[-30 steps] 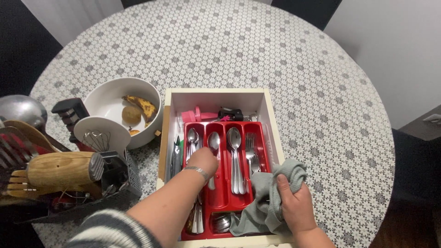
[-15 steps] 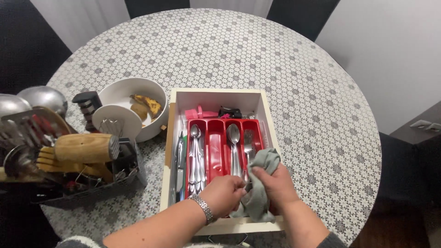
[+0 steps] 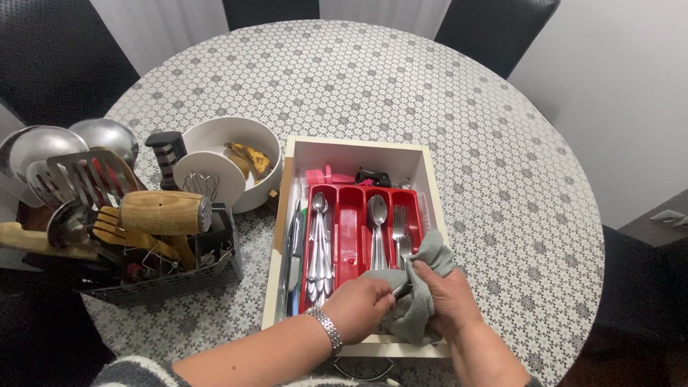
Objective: Wiping individual pieces of cutlery with a cloth and organizing them into a drawer insert
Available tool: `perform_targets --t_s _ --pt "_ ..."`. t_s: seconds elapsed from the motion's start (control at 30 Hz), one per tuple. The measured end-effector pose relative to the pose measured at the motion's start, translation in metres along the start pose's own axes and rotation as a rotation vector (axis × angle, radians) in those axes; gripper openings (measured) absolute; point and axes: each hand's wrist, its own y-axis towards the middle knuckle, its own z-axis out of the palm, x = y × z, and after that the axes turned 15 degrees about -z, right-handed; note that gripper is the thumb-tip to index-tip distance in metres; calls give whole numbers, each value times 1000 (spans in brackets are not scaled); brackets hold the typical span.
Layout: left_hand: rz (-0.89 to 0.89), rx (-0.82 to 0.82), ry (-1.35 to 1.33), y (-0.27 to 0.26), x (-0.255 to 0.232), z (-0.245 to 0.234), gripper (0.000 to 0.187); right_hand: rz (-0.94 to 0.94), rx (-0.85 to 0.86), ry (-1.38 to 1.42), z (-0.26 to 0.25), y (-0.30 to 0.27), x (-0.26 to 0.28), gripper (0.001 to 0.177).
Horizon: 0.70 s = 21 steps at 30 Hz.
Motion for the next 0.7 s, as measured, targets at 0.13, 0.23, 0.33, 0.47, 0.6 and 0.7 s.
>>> perform_targets --t_s 0.13,0.23,0.33,0.47,0.6,0.7 --pt "5 -17 14 2 -2 -1 28 -125 -41 -304 12 -6 24 14" --pt "-41 14 -11 -5 -8 -7 27 -260 -59 -460 -1 12 10 20" --pt "-111 59 -44 -4 -5 -10 27 -424 -133 -768 -15 24 -5 31" --pt "-403 11 -201 8 2 -23 31 -629 -393 -936 -56 49 -17 37" --pt "-483 -35 -358 91 28 -16 37 -442 -226 -883 -22 19 -9 29" --pt "-192 13 1037 186 52 -2 26 -491 -70 -935 -24 20 -20 30"
